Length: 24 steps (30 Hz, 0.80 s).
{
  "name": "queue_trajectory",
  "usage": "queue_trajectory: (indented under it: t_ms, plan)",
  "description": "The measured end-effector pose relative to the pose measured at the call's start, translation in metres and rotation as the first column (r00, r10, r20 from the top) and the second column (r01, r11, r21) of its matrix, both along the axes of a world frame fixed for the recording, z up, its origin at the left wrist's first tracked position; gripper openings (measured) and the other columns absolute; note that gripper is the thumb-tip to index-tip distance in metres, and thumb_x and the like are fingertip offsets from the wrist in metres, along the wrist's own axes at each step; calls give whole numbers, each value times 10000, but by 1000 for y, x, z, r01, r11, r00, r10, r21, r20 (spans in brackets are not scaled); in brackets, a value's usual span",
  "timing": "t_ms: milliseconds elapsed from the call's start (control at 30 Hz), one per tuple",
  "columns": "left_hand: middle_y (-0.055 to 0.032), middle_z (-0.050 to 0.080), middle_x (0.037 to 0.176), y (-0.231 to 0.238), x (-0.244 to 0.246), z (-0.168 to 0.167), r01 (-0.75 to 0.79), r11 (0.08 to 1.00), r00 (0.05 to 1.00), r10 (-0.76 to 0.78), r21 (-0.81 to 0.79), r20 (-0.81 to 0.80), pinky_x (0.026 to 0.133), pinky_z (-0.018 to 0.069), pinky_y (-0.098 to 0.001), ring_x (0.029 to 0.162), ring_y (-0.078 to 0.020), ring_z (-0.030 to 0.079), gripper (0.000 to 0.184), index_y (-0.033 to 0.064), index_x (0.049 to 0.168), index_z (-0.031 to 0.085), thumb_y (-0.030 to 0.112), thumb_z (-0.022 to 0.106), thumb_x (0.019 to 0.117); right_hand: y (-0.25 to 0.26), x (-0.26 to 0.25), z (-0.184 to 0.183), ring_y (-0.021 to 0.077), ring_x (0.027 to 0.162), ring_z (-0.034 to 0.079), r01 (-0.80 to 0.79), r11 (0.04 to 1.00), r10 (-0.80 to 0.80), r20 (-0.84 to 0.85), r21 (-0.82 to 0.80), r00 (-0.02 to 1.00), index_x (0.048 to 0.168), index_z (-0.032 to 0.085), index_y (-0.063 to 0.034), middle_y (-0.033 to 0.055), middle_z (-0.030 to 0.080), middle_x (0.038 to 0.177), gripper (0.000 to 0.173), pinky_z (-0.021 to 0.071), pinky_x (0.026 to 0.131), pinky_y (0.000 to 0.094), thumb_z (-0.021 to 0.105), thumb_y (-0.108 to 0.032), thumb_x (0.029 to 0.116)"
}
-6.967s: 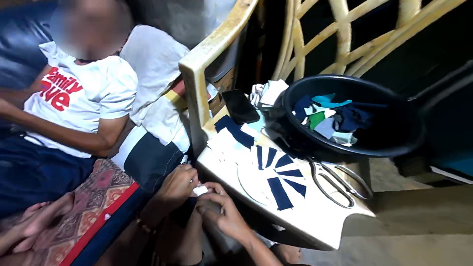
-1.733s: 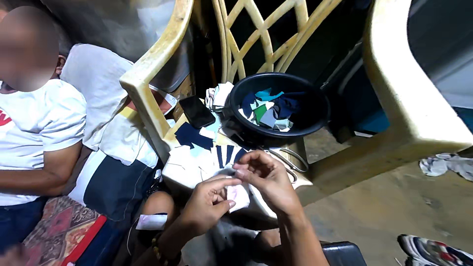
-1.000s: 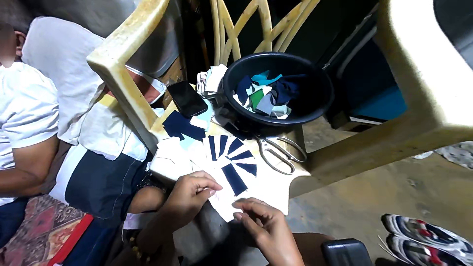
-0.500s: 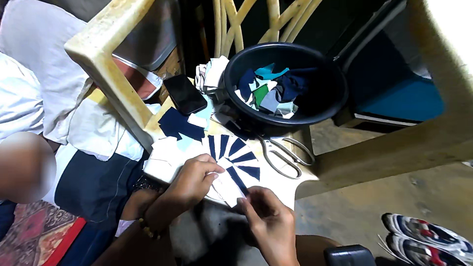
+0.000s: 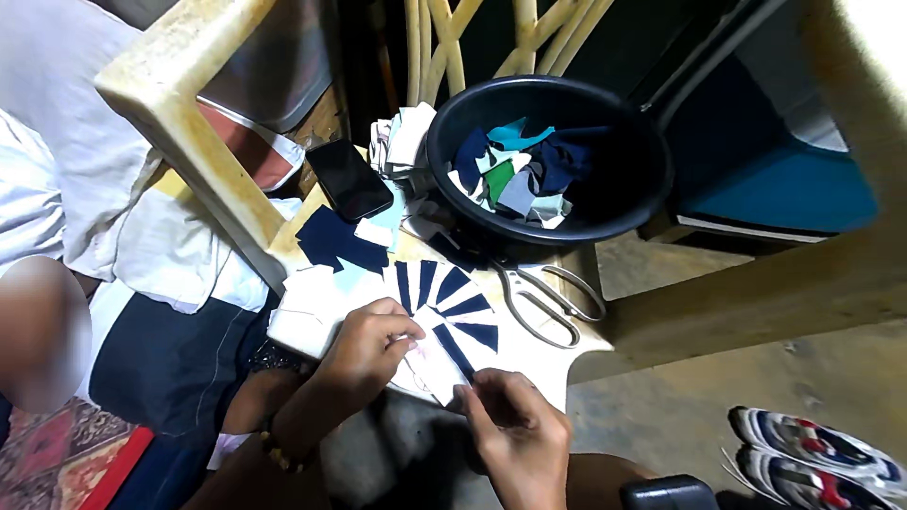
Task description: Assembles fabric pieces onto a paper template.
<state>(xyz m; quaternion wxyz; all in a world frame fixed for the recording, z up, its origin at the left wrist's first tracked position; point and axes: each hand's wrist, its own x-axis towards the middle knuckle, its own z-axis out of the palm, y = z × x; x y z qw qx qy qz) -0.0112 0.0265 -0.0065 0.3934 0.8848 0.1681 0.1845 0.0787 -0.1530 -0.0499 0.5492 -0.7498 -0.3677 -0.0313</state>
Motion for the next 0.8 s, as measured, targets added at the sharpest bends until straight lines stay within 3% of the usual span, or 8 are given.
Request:
queue_trajectory:
  t_ms: [267, 533, 800]
  plan:
    - [-100, 690, 928, -2, 2, 1, 17, 997, 1000, -16, 74, -9, 745, 511, -159, 806, -64, 631, 165, 26, 957, 790, 8, 639, 894, 1, 1, 1, -16, 629, 582, 10, 1000, -10, -21, -10, 1000, 891, 704, 2, 2, 656, 703, 145, 477, 604, 110, 703, -100, 788]
    - [-74, 688, 927, -1, 1, -4, 12, 996, 1000, -12, 85, -1, 743, 505, -131, 806, -30, 627, 187, 43, 966, 794, 25, 617, 907, 1, 0, 1, -35, 621, 564, 3, 1000, -4, -28, -13, 1000, 897, 704, 5, -13, 648, 698, 152, 464, 599, 94, 708, -98, 786]
    - [-70, 695, 967, 1, 0, -3, 31, 996, 999, -30, 87, -13, 790, 524, -142, 857, -35, 648, 226, 46, 986, 793, 17, 576, 932, -1, -3, 1, -18, 642, 603, -24, 999, 21, -50, -43, 999, 1005, 708, 34, -22, 681, 716, 245, 503, 626, 117, 707, -108, 804]
